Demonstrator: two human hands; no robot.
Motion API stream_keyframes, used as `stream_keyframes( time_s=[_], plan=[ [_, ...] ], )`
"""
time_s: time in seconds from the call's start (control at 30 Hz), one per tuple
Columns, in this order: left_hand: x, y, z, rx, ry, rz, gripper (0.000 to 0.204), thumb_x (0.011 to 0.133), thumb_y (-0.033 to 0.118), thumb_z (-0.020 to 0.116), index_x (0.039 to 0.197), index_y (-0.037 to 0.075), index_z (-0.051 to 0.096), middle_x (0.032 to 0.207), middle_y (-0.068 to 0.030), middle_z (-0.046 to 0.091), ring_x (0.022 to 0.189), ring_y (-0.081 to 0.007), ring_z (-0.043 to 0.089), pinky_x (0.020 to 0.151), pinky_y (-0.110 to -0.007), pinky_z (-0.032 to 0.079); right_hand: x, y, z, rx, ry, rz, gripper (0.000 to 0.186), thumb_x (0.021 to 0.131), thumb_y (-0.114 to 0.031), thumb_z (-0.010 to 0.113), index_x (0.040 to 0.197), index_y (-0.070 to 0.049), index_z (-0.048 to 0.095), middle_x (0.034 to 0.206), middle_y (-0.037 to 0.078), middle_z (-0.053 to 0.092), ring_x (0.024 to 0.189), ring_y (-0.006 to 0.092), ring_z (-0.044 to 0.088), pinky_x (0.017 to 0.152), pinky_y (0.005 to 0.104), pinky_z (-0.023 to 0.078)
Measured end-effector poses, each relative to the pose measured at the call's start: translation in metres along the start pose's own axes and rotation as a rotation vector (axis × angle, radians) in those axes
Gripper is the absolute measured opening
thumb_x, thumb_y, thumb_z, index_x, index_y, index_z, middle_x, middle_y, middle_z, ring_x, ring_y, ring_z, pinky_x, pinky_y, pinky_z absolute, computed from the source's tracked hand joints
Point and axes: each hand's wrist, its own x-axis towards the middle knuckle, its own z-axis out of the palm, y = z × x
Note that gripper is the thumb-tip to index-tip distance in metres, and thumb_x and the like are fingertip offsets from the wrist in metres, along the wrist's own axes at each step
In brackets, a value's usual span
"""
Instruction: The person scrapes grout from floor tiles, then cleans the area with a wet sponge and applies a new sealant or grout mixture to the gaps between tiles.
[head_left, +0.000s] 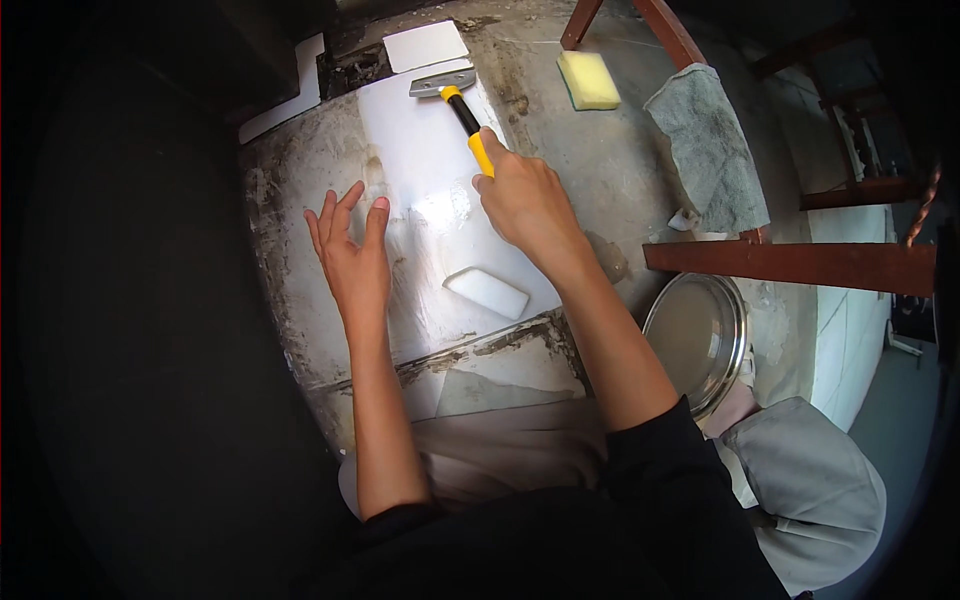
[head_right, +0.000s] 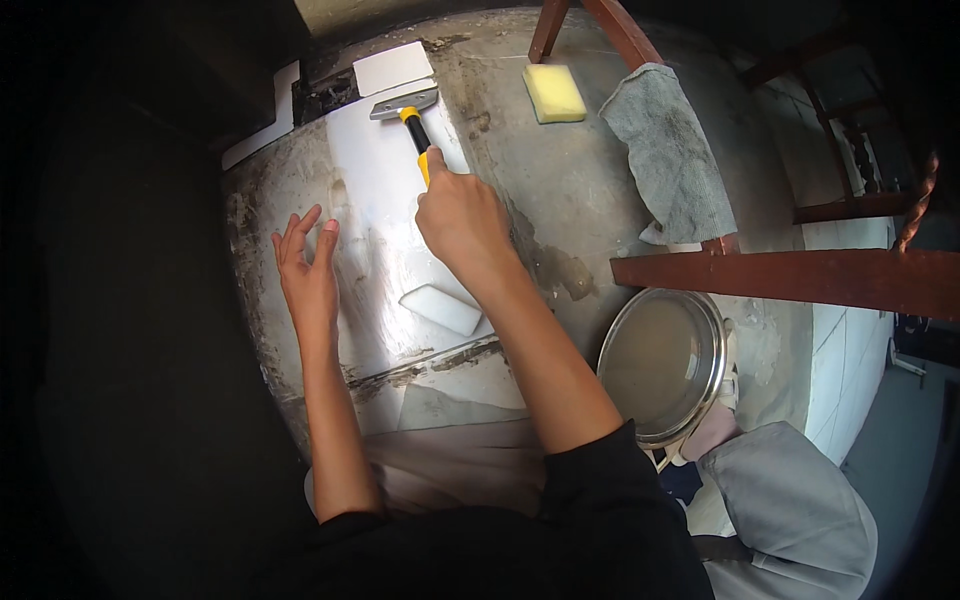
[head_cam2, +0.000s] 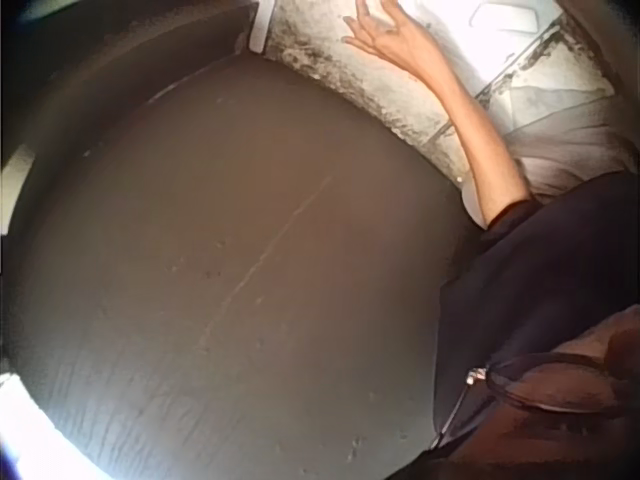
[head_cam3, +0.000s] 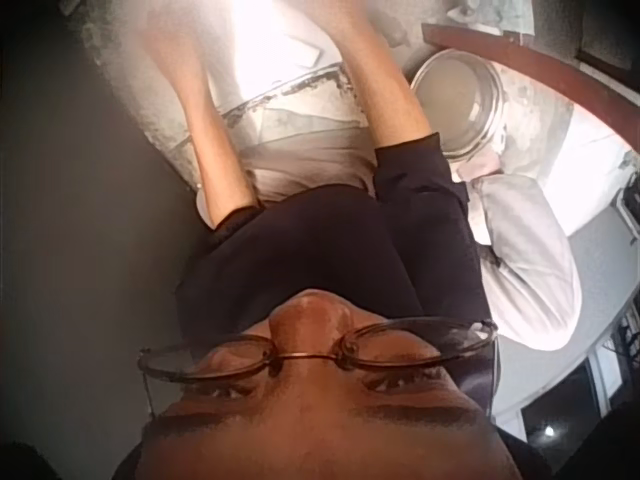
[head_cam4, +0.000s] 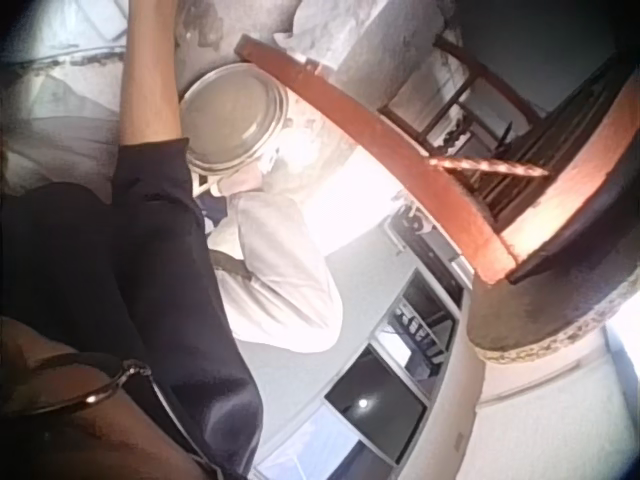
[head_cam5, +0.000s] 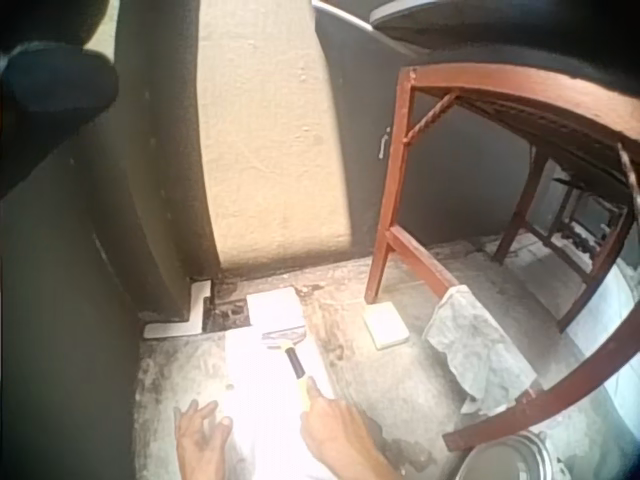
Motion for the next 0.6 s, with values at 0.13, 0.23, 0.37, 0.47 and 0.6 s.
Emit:
stream_keyframes(
  time_s=[0.13,0.23,0.37,0.47,0.6],
  plan=[
    [-0.004,0.000,0.002,0.021,-0.014,0.006,0.040,0.087,0.035,0.066,0.122,0.015,0.063,0.145,-0.0184,0.040,0.144,-0.0359,0.015,0.114,-0.047,0.017,0.006,-0.003,-0.011,0.023,-0.006,0.007,0.057,0.087,-0.017,0.056,0.140,-0.005,0.040,0.104,0.028,0.063,0.100,0.0422,0.061,0.090,0.0467,0.046],
    [-0.006,0.002,0.001,0.019,-0.010,-0.016,0.040,0.087,0.036,0.066,0.122,0.015,0.063,0.145,-0.0184,0.040,0.144,-0.0362,0.016,0.114,-0.047,0.018,0.003,-0.002,-0.008,-0.003,0.006,-0.014,0.056,0.087,-0.017,0.056,0.140,-0.005,0.040,0.104,0.028,0.063,0.100,0.0419,0.061,0.089,0.0464,0.046],
    [-0.004,0.002,0.001,0.009,-0.003,-0.010,0.040,0.088,0.036,0.065,0.122,0.015,0.063,0.145,-0.0182,0.040,0.143,-0.0363,0.016,0.114,-0.047,0.018,0.006,-0.004,-0.016,-0.009,-0.032,0.001,0.055,0.087,-0.016,0.056,0.139,-0.005,0.042,0.103,0.027,0.064,0.100,0.0416,0.061,0.089,0.0463,0.047],
    [-0.005,0.000,0.003,0.027,-0.018,0.029,0.040,0.088,0.036,0.066,0.122,0.015,0.063,0.145,-0.0178,0.041,0.143,-0.0362,0.016,0.114,-0.047,0.018,0.014,-0.004,-0.014,0.017,0.001,-0.013,0.054,0.087,-0.017,0.055,0.138,-0.005,0.042,0.103,0.027,0.064,0.100,0.0417,0.061,0.089,0.0469,0.047],
    [-0.003,0.001,-0.001,0.035,0.003,0.003,0.040,0.088,0.036,0.066,0.121,0.015,0.063,0.145,-0.0177,0.041,0.143,-0.0363,0.017,0.114,-0.046,0.018,0.006,-0.002,-0.005,-0.038,0.001,-0.037,0.053,0.088,-0.017,0.055,0.138,-0.005,0.042,0.103,0.026,0.064,0.100,0.0414,0.061,0.089,0.0471,0.047]
  ],
)
